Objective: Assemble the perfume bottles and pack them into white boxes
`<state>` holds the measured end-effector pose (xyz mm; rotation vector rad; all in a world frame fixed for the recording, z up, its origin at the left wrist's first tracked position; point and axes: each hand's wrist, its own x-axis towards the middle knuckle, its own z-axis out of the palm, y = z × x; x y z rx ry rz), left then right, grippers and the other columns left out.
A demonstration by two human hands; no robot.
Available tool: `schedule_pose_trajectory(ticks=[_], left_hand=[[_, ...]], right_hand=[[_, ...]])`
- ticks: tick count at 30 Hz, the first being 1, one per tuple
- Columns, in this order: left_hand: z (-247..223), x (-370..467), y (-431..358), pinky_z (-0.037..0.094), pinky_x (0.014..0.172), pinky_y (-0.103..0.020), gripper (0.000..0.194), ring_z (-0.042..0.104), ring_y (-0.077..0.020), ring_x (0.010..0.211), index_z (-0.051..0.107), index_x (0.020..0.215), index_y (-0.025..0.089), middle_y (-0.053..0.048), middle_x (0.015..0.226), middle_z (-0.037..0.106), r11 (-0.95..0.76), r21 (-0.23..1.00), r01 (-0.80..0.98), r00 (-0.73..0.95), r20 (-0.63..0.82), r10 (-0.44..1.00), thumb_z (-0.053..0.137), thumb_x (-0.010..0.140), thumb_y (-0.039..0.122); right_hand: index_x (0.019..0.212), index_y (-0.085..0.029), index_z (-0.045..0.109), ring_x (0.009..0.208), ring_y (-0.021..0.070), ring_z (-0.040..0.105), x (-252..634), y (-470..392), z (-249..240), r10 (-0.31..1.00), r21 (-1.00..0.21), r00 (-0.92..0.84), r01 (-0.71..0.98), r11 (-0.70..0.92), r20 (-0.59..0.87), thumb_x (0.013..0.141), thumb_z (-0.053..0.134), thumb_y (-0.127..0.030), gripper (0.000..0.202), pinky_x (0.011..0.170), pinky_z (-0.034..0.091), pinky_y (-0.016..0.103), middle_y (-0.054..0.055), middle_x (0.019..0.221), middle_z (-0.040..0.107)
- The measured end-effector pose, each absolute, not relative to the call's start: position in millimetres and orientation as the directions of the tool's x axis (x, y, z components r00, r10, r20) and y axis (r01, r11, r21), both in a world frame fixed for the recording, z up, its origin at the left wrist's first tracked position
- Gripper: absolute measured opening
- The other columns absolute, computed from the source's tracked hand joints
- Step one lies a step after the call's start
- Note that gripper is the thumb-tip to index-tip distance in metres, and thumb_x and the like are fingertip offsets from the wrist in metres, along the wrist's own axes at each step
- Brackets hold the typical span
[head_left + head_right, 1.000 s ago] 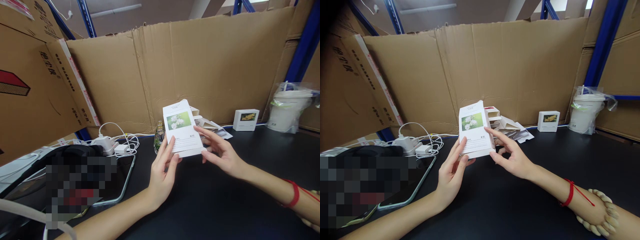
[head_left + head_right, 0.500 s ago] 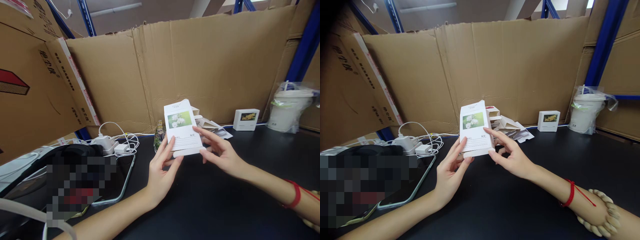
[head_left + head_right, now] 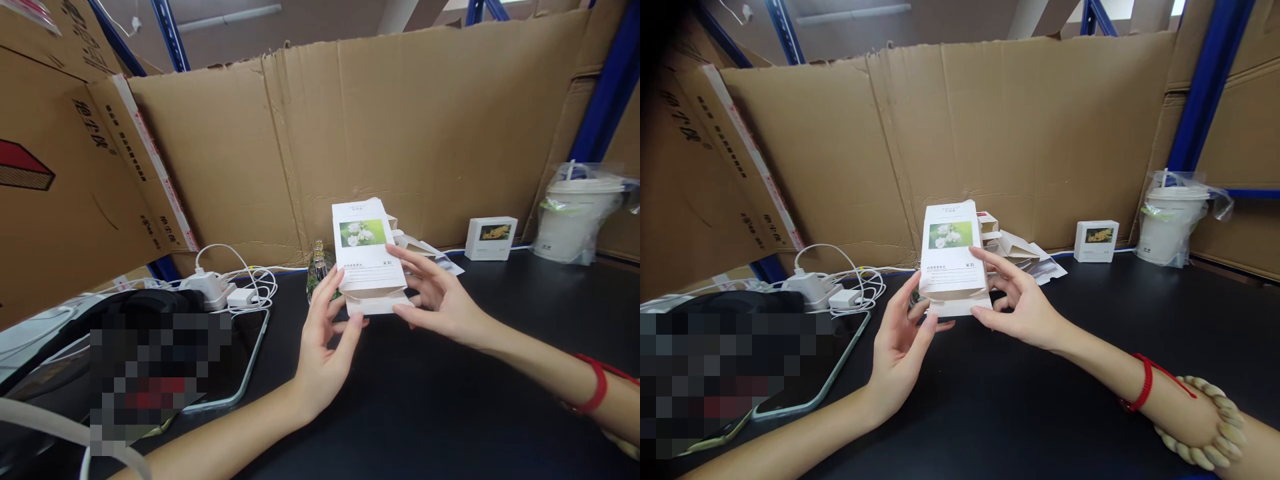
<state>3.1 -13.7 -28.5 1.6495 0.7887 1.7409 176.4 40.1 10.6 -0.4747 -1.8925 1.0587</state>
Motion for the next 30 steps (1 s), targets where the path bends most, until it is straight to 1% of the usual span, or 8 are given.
schedule_pose_trajectory(ticks=[3,7,13,17,19,23,27,30], left_hand=[[-25,4,-15,0.058,0.071,-0.027,0.043,0.051,-0.0241,0.113,0.035,0.130,0.028,-0.010,0.140,0.032,-0.583,0.809,-0.071,-0.128,0.572,0.810,0.042,0.089,0.039],[-22,4,-12,0.057,0.069,-0.025,0.047,0.054,-0.0221,0.110,0.027,0.133,0.028,-0.010,0.130,0.045,-0.462,0.877,-0.135,-0.143,0.444,0.884,0.040,0.090,0.040],[-20,4,-12,0.057,0.054,-0.022,0.043,0.060,-0.0173,0.087,0.043,0.123,0.024,-0.009,0.126,0.048,-0.465,0.877,-0.118,-0.073,0.459,0.885,0.049,0.084,0.042],[-19,4,-13,0.056,0.049,-0.022,0.036,0.057,-0.0100,0.062,0.046,0.114,0.022,-0.007,0.102,0.059,-0.478,0.868,-0.135,-0.047,0.477,0.878,0.049,0.084,0.042],[-19,4,-13,0.055,0.048,-0.022,0.035,0.055,-0.0092,0.059,0.048,0.112,0.020,-0.006,0.097,0.059,-0.471,0.871,-0.137,-0.048,0.469,0.882,0.048,0.084,0.042],[-21,3,-13,0.054,0.046,-0.022,0.032,0.055,-0.0098,0.063,0.052,0.108,0.018,-0.008,0.107,0.054,-0.461,0.877,-0.133,-0.058,0.458,0.887,0.047,0.085,0.039],[-25,1,-12,0.054,0.046,-0.019,0.025,0.053,-0.0069,0.061,0.053,0.105,0.020,-0.005,0.102,0.049,-0.539,0.836,-0.106,-0.026,0.539,0.842,0.044,0.088,0.036],[-27,-1,-10,0.053,0.047,-0.017,0.023,0.052,-0.0078,0.067,0.051,0.106,0.022,-0.004,0.101,0.045,-0.622,0.779,-0.071,0.027,0.625,0.780,0.048,0.086,0.034]], right_hand=[[0.136,-0.029,0.034,0.092,0.0164,0.056,179,43,9,0.641,-0.831,-0.593,-0.087,0.550,0.487,0.073,0.063,-0.019,0.070,0.048,0.050,0.014,0.014,0.131,0.040],[0.138,-0.029,0.031,0.100,0.0188,0.056,181,45,6,0.608,-0.830,-0.654,-0.058,0.554,0.451,0.071,0.066,-0.019,0.075,0.056,0.053,0.017,0.014,0.135,0.037],[0.141,-0.029,0.025,0.110,0.0211,0.053,182,43,13,0.609,-0.848,-0.667,-0.065,0.527,0.430,0.072,0.066,-0.019,0.081,0.070,0.056,0.026,0.012,0.131,0.044],[0.143,-0.028,0.018,0.111,0.0212,0.053,184,42,20,0.587,-0.848,-0.699,-0.052,0.527,0.408,0.071,0.067,-0.017,0.088,0.072,0.056,0.028,0.012,0.129,0.048],[0.143,-0.028,0.018,0.109,0.0215,0.053,186,42,22,0.579,-0.841,-0.710,-0.036,0.539,0.402,0.070,0.067,-0.017,0.089,0.068,0.057,0.027,0.013,0.131,0.046],[0.141,-0.029,0.023,0.097,0.0179,0.059,189,43,25,0.578,-0.825,-0.716,0.006,0.565,0.391,0.068,0.069,-0.015,0.088,0.057,0.054,0.018,0.013,0.130,0.047],[0.139,-0.025,0.031,0.081,0.0110,0.060,190,43,26,0.589,-0.825,-0.707,0.014,0.564,0.391,0.071,0.066,-0.015,0.077,0.056,0.053,0.017,0.012,0.117,0.057],[0.138,-0.023,0.034,0.077,0.0106,0.059,191,43,25,0.598,-0.829,-0.697,0.010,0.560,0.396,0.074,0.063,-0.017,0.071,0.057,0.054,0.020,0.011,0.111,0.060]])
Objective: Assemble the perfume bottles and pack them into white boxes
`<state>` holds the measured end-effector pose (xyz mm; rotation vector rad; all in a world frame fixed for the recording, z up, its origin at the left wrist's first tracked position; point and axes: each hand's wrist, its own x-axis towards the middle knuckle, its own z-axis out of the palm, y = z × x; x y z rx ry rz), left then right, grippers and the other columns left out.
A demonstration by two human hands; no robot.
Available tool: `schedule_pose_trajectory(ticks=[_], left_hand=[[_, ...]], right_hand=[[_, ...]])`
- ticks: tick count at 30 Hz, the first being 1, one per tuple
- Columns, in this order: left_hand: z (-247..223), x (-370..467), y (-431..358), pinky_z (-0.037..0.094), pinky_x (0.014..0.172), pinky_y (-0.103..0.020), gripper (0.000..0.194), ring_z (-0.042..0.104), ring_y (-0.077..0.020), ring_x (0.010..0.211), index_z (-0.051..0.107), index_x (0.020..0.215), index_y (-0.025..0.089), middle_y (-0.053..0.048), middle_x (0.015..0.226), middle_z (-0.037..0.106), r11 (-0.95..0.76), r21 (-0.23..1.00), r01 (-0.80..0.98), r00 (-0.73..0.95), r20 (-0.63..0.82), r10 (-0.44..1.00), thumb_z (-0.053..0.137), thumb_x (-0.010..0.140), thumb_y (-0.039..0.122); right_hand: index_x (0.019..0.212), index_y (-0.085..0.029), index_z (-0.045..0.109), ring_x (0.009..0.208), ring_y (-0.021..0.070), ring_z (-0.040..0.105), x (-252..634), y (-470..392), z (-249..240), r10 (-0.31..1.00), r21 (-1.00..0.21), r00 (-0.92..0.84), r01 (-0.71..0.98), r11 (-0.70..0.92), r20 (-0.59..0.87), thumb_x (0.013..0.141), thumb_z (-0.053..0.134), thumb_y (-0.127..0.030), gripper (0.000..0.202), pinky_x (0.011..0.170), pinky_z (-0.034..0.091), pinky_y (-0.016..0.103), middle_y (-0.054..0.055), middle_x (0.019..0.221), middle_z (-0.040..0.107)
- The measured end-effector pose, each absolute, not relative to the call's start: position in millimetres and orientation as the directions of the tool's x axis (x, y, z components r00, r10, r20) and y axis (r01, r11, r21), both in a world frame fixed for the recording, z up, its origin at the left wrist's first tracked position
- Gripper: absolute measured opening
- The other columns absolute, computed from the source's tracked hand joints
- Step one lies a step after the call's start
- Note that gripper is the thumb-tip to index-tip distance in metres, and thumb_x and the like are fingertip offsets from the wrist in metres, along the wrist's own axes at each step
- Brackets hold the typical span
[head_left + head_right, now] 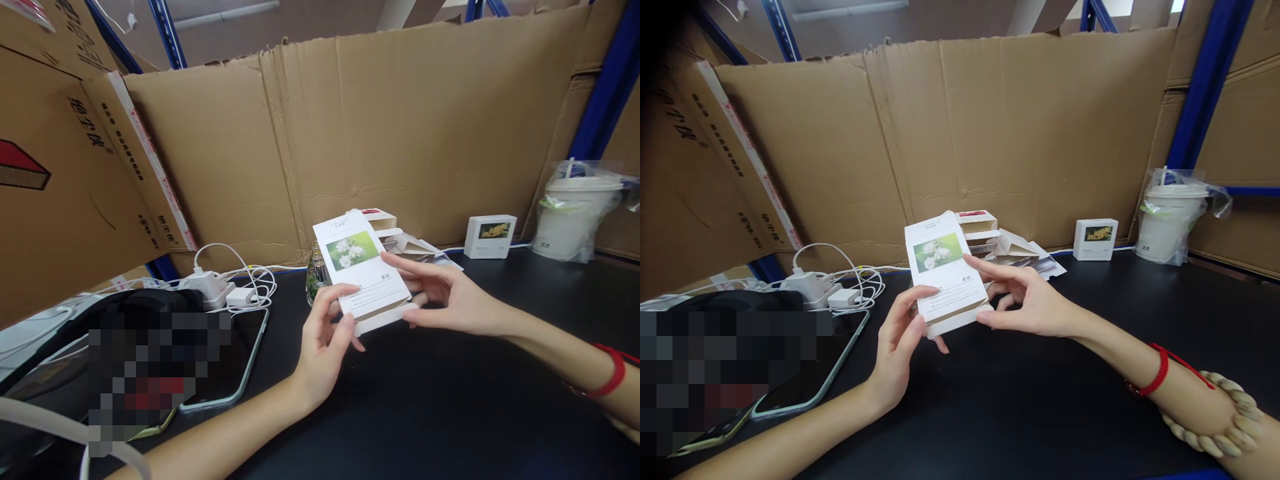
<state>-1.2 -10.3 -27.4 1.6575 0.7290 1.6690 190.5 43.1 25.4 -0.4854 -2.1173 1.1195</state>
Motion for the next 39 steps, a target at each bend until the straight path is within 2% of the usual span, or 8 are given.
schedule_pose_trajectory(ticks=[5,8,15,20,24,36,39], left_hand=[[-30.2,-2.8,-9.6,0.053,0.049,-0.016,0.026,0.050,-0.0109,0.079,0.048,0.111,0.026,-0.005,0.104,0.039,-0.690,0.724,-0.001,0.089,0.687,0.721,0.050,0.085,0.023],[-30.7,-2.2,-9.9,0.052,0.050,-0.015,0.027,0.049,-0.0118,0.082,0.048,0.111,0.026,-0.005,0.105,0.039,-0.698,0.715,0.029,0.109,0.692,0.714,0.049,0.085,0.020],[-30.5,-1.3,-8.7,0.050,0.050,-0.013,0.032,0.048,-0.0109,0.080,0.045,0.113,0.027,-0.005,0.102,0.041,-0.741,0.666,0.082,0.112,0.733,0.671,0.049,0.084,0.015],[-31.1,-1.4,-8.0,0.050,0.050,-0.013,0.032,0.049,-0.0103,0.080,0.045,0.113,0.028,-0.004,0.103,0.043,-0.729,0.678,0.091,0.112,0.721,0.684,0.049,0.084,0.015],[-30.5,-0.9,-9.0,0.050,0.049,-0.013,0.034,0.050,-0.0101,0.080,0.045,0.114,0.030,-0.004,0.103,0.044,-0.729,0.681,0.075,0.109,0.721,0.685,0.048,0.085,0.014],[-29.8,0.5,-8.8,0.050,0.049,-0.012,0.033,0.051,-0.0094,0.078,0.043,0.110,0.024,-0.004,0.100,0.046,-0.764,0.628,0.150,0.095,0.760,0.643,0.049,0.081,0.010],[-30.2,1.7,-9.1,0.050,0.047,-0.011,0.031,0.051,-0.0097,0.078,0.044,0.106,0.022,-0.004,0.098,0.046,-0.771,0.615,0.168,0.075,0.771,0.632,0.054,0.079,0.011]], right_hand=[[0.137,-0.025,0.036,0.082,0.0130,0.058,189.8,42.9,25.8,0.594,-0.827,-0.684,-0.025,0.561,0.423,0.074,0.063,-0.017,0.069,0.051,0.052,0.017,0.011,0.110,0.060],[0.136,-0.025,0.037,0.079,0.0119,0.058,189.1,42.9,26.3,0.605,-0.843,-0.677,-0.043,0.537,0.420,0.074,0.064,-0.018,0.069,0.045,0.050,0.015,0.010,0.108,0.060],[0.138,-0.024,0.033,0.079,0.0114,0.056,189.4,42.8,25.7,0.605,-0.850,-0.688,-0.035,0.525,0.402,0.073,0.064,-0.018,0.073,0.045,0.048,0.013,0.011,0.110,0.059],[0.139,-0.025,0.032,0.084,0.0114,0.056,188.9,42.7,24.1,0.607,-0.857,-0.687,-0.044,0.514,0.399,0.075,0.063,-0.017,0.071,0.048,0.047,0.011,0.011,0.114,0.056],[0.139,-0.027,0.030,0.081,0.0116,0.055,187.7,42.1,24.3,0.622,-0.860,-0.678,-0.031,0.509,0.392,0.075,0.062,-0.019,0.072,0.044,0.045,0.011,0.011,0.114,0.056],[0.139,-0.023,0.033,0.071,0.0087,0.052,188.3,40.5,24.5,0.648,-0.874,-0.671,0.000,0.486,0.360,0.074,0.063,-0.020,0.072,0.041,0.044,0.011,0.012,0.109,0.057],[0.138,-0.023,0.034,0.077,0.0107,0.055,189.2,41.1,23.2,0.647,-0.868,-0.670,0.007,0.496,0.365,0.074,0.064,-0.021,0.070,0.043,0.046,0.012,0.012,0.112,0.057]])
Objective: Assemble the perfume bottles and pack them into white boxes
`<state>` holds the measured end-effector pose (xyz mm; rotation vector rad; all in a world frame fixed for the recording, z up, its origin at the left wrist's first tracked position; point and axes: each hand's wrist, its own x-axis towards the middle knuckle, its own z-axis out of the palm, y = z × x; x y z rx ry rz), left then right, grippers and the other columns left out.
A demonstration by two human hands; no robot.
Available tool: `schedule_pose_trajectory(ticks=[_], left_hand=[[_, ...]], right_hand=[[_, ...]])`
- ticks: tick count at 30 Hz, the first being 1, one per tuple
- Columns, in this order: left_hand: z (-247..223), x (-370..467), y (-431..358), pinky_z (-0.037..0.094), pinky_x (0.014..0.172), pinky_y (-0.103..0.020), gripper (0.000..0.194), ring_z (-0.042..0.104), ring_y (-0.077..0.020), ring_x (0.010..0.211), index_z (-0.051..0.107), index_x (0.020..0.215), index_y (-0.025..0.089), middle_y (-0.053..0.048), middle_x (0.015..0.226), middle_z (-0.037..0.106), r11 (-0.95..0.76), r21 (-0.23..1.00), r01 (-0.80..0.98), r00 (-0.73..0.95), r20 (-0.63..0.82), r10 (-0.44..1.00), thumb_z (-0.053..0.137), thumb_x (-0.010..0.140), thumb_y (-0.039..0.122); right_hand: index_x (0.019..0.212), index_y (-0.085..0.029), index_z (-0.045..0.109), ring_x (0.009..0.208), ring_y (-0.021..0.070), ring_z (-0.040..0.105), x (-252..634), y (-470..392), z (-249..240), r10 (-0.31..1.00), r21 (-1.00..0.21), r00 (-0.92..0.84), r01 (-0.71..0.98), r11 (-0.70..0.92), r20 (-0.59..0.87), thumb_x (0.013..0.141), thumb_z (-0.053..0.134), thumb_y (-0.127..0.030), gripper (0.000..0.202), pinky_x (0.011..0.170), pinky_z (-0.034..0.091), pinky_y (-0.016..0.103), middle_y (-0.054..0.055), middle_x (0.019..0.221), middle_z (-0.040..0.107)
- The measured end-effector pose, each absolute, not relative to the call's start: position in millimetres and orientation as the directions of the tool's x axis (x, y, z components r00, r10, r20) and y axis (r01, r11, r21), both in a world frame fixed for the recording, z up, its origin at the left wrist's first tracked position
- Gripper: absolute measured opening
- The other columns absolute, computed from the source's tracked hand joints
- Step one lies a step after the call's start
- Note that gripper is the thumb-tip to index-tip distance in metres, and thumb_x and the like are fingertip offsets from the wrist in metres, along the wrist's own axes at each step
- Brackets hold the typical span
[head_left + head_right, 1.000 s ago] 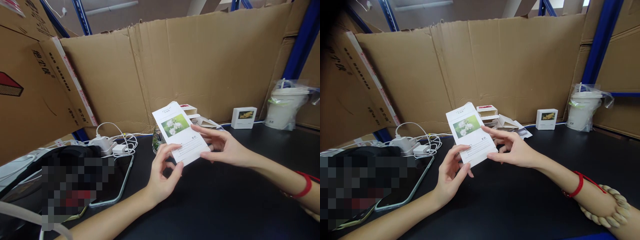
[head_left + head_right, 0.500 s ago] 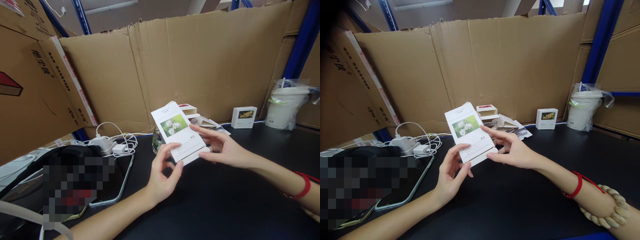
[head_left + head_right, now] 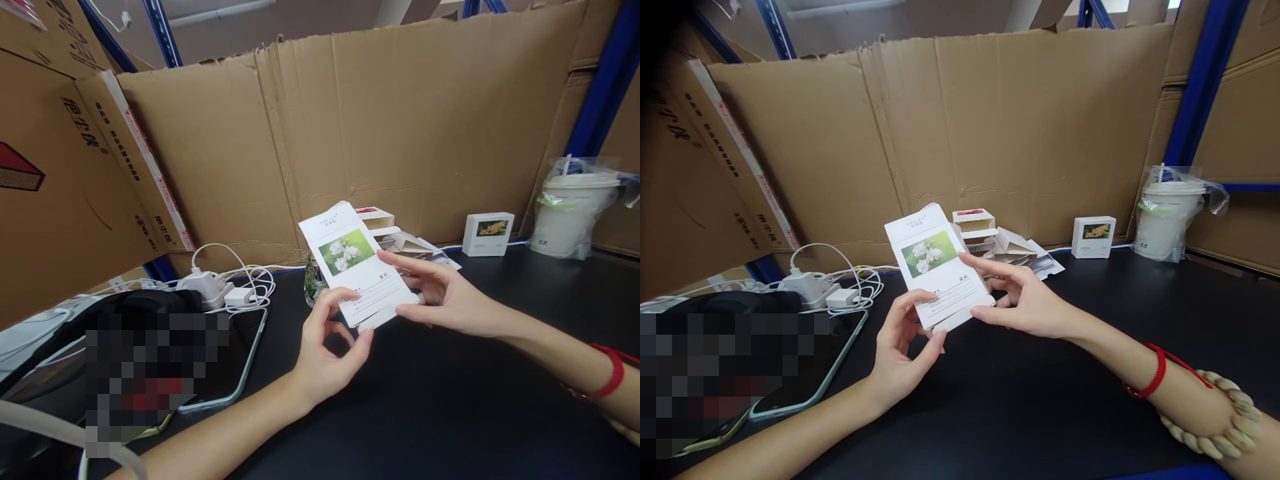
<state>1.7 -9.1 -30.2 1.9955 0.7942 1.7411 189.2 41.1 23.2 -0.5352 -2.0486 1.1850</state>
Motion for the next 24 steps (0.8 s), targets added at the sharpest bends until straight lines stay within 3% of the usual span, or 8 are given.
schedule_pose_trajectory(ticks=[4,7,13,24], left_hand=[[-29.7,-0.1,-10.5,0.051,0.047,-0.013,0.017,0.053,-0.0092,0.073,0.048,0.102,0.019,-0.005,0.095,0.047,-0.748,0.648,0.139,0.084,0.745,0.661,0.049,0.085,0.019],[-28.7,-2.6,-10.9,0.052,0.047,-0.015,0.021,0.053,-0.0049,0.061,0.052,0.106,0.020,-0.005,0.096,0.047,-0.731,0.676,0.094,0.100,0.724,0.683,0.039,0.091,0.024],[-29.5,-1.9,-9.7,0.052,0.048,-0.013,0.023,0.053,-0.0031,0.060,0.054,0.109,0.025,-0.003,0.096,0.045,-0.705,0.705,0.085,0.106,0.697,0.709,0.041,0.091,0.027],[-30.9,-2.4,-9.0,0.051,0.047,-0.012,0.021,0.052,-0.0031,0.061,0.054,0.108,0.024,-0.003,0.095,0.043,-0.701,0.708,0.083,0.121,0.691,0.713,0.042,0.090,0.026]], right_hand=[[0.135,-0.025,0.039,0.102,0.0189,0.056,190.3,42.8,20.5,0.634,-0.853,-0.663,-0.012,0.522,0.397,0.074,0.065,-0.021,0.067,0.066,0.055,0.023,0.011,0.120,0.054],[0.135,-0.028,0.038,0.109,0.0191,0.053,190.0,43.5,20.0,0.624,-0.854,-0.670,-0.029,0.519,0.402,0.074,0.065,-0.020,0.068,0.077,0.055,0.028,0.008,0.123,0.053],[0.133,-0.027,0.040,0.107,0.0180,0.055,188.5,43.4,22.0,0.635,-0.849,-0.651,-0.027,0.528,0.416,0.071,0.068,-0.022,0.068,0.075,0.055,0.026,0.008,0.119,0.055],[0.131,-0.028,0.040,0.108,0.0185,0.054,189.6,40.8,20.6,0.632,-0.815,-0.640,0.015,0.579,0.437,0.072,0.066,-0.023,0.065,0.075,0.056,0.027,0.008,0.120,0.054]])
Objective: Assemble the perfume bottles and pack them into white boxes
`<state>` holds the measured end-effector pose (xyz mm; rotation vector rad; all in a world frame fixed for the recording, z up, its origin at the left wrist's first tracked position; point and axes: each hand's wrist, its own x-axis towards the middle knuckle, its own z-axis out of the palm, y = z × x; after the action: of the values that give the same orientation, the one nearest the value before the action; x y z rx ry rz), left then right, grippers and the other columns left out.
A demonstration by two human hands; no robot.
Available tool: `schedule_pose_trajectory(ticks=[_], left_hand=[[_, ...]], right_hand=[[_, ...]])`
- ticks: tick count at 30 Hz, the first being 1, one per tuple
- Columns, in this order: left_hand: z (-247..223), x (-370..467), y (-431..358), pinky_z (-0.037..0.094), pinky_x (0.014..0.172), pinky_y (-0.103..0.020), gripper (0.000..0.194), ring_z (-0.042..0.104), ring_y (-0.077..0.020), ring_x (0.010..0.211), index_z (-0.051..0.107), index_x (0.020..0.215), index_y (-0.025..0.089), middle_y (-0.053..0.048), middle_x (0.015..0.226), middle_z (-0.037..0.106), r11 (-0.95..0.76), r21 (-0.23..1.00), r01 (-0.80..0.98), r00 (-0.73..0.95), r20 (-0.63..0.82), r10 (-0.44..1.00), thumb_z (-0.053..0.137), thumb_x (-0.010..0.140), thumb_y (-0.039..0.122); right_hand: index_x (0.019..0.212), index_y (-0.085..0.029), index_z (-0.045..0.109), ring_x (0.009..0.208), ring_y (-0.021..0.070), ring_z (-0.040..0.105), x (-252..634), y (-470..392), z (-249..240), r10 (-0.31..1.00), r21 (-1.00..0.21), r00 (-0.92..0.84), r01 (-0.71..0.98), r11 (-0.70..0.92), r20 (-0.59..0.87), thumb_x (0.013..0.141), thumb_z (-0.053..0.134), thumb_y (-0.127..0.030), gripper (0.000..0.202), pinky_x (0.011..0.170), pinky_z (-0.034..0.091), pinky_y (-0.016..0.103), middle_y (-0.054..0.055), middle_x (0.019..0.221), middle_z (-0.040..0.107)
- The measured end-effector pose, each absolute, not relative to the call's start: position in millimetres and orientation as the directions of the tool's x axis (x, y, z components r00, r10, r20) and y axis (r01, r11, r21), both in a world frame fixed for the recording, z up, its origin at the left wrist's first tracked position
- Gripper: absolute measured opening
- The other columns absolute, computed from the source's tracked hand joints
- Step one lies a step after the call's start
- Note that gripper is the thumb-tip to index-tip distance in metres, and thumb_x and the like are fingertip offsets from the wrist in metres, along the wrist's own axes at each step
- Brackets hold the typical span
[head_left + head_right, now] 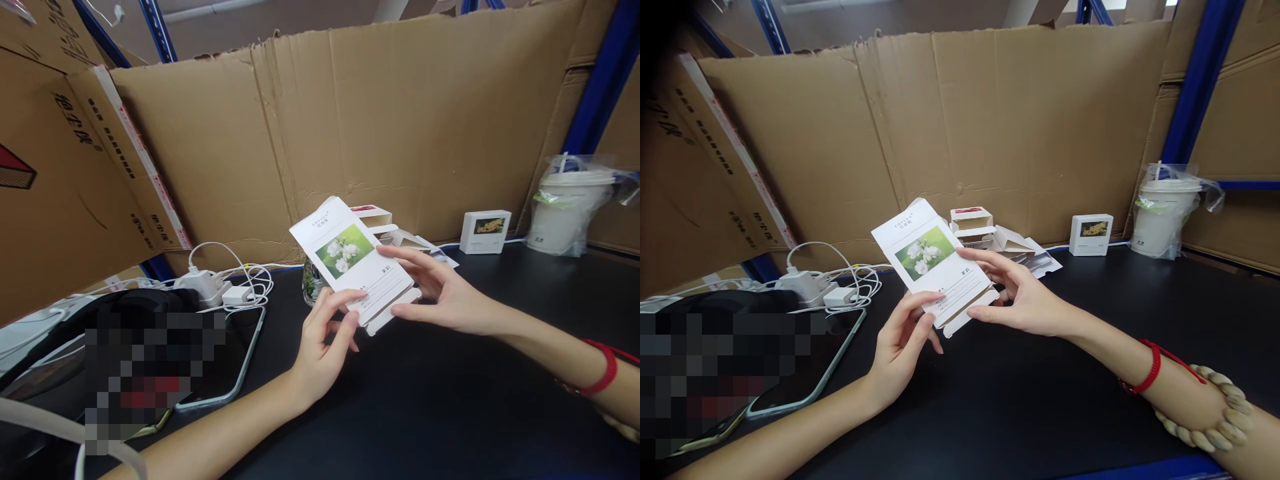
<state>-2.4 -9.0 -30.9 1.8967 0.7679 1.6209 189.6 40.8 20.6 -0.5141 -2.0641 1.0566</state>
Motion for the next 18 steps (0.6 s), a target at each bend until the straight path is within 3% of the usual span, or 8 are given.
schedule_pose_trajectory(ticks=[10,18], left_hand=[[-31.0,-1.7,-9.5,0.051,0.048,-0.011,0.022,0.053,-0.0038,0.064,0.054,0.107,0.026,-0.002,0.094,0.043,-0.729,0.675,0.112,0.140,0.716,0.684,0.043,0.089,0.019],[-28.1,-0.9,-9.3,0.051,0.047,-0.010,0.018,0.055,-0.0041,0.065,0.054,0.102,0.022,-0.004,0.100,0.046,-0.765,0.631,0.128,0.145,0.751,0.644,0.043,0.088,0.016]], right_hand=[[0.127,-0.030,0.045,0.112,0.0200,0.051,188.7,41.2,20.6,0.628,-0.756,-0.597,0.054,0.652,0.499,0.073,0.066,-0.025,0.058,0.079,0.054,0.030,0.007,0.132,0.044],[0.128,-0.027,0.046,0.109,0.0203,0.053,187.6,39.0,23.6,0.662,-0.792,-0.595,0.068,0.607,0.456,0.073,0.066,-0.026,0.059,0.077,0.055,0.032,0.007,0.127,0.050]])
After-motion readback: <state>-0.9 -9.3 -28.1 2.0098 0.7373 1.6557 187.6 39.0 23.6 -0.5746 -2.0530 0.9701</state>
